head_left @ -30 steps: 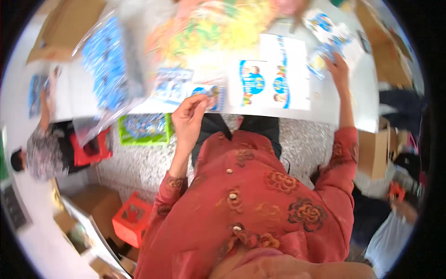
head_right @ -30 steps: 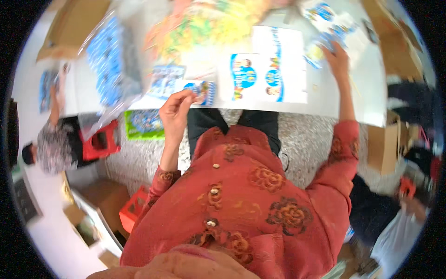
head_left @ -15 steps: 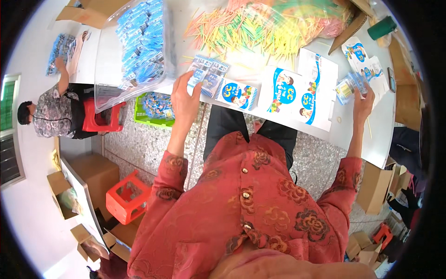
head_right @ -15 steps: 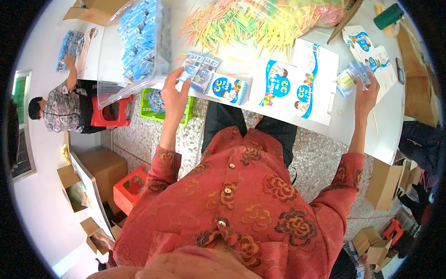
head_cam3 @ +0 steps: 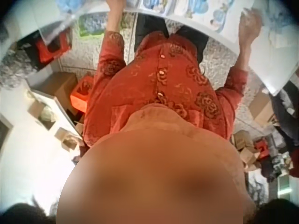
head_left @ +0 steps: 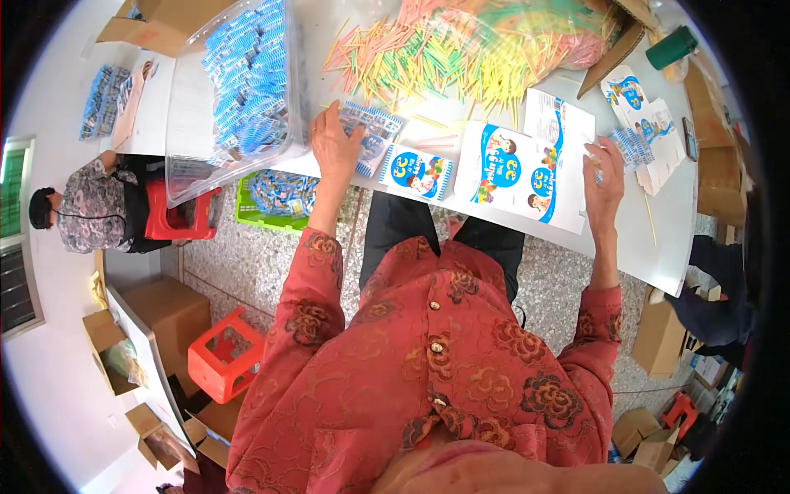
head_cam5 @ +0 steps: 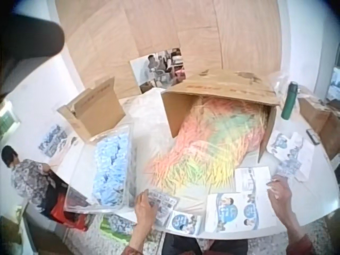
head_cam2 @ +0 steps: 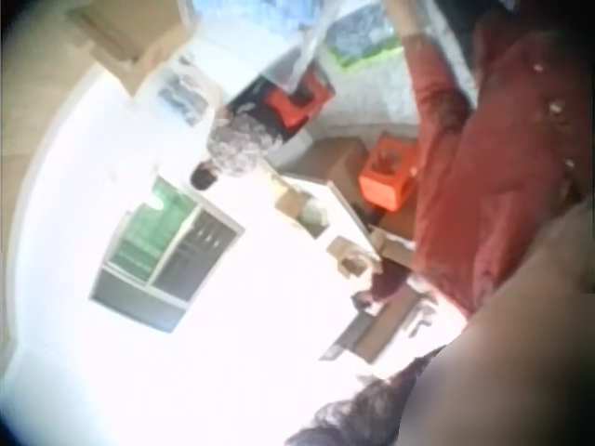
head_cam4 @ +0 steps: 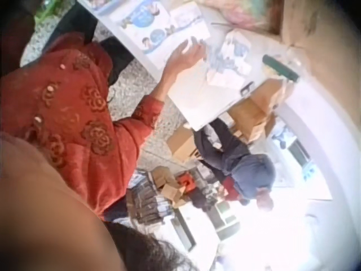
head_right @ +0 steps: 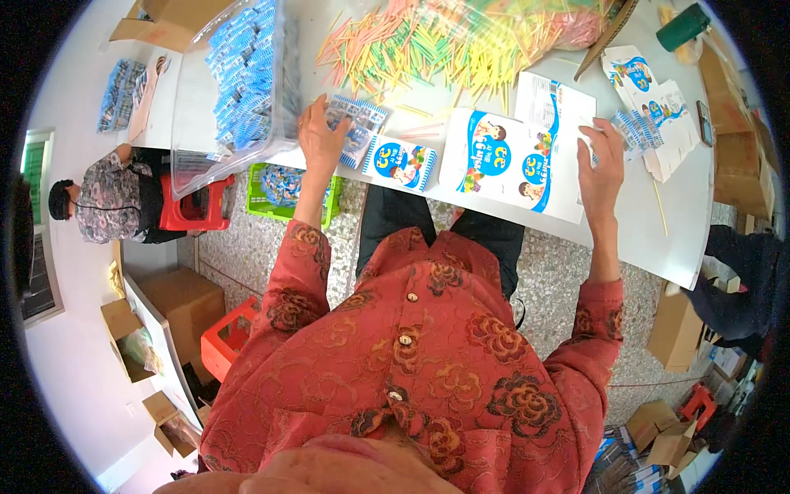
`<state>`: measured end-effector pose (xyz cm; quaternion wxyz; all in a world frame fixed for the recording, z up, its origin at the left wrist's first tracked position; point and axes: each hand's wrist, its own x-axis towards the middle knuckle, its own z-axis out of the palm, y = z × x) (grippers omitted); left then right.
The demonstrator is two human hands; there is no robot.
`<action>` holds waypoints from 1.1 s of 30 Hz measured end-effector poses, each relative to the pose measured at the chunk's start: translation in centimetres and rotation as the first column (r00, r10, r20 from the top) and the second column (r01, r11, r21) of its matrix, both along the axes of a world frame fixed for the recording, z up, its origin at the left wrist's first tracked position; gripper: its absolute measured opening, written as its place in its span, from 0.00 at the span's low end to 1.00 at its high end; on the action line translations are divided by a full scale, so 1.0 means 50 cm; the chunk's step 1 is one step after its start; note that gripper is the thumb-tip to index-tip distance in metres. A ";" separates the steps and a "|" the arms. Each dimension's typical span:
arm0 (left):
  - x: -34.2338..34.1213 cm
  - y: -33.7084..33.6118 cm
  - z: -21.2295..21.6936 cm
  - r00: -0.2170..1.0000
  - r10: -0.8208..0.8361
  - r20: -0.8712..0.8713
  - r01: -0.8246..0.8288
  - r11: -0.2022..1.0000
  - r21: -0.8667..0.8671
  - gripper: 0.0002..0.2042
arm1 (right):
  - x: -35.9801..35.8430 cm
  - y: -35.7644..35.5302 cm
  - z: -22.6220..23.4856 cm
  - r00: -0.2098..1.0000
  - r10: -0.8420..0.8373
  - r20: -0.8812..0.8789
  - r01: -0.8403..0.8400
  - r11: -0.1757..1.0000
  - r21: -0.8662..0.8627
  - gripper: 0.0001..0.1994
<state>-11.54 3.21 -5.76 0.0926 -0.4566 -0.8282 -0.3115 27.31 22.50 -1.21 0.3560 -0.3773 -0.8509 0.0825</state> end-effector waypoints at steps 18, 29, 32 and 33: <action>0.020 -0.006 0.053 0.988 -0.046 0.147 0.021 0.986 0.167 0.09 | -0.177 -0.091 0.037 0.915 0.340 -0.217 -0.386 0.895 -0.224 0.10; 0.157 -0.037 0.193 0.516 -0.476 0.712 0.245 0.878 0.410 0.04 | -0.343 -0.145 0.121 0.677 0.696 -0.241 -0.703 0.513 -0.493 0.08; 0.171 -0.045 0.193 0.451 -0.477 0.754 0.205 0.878 0.432 0.05 | -0.341 -0.155 0.117 0.716 0.657 -0.235 -0.654 0.513 -0.556 0.08; 0.170 -0.050 0.183 0.472 -0.456 0.755 0.232 0.890 0.392 0.06 | -0.340 -0.156 0.113 0.716 0.658 -0.234 -0.653 0.511 -0.559 0.08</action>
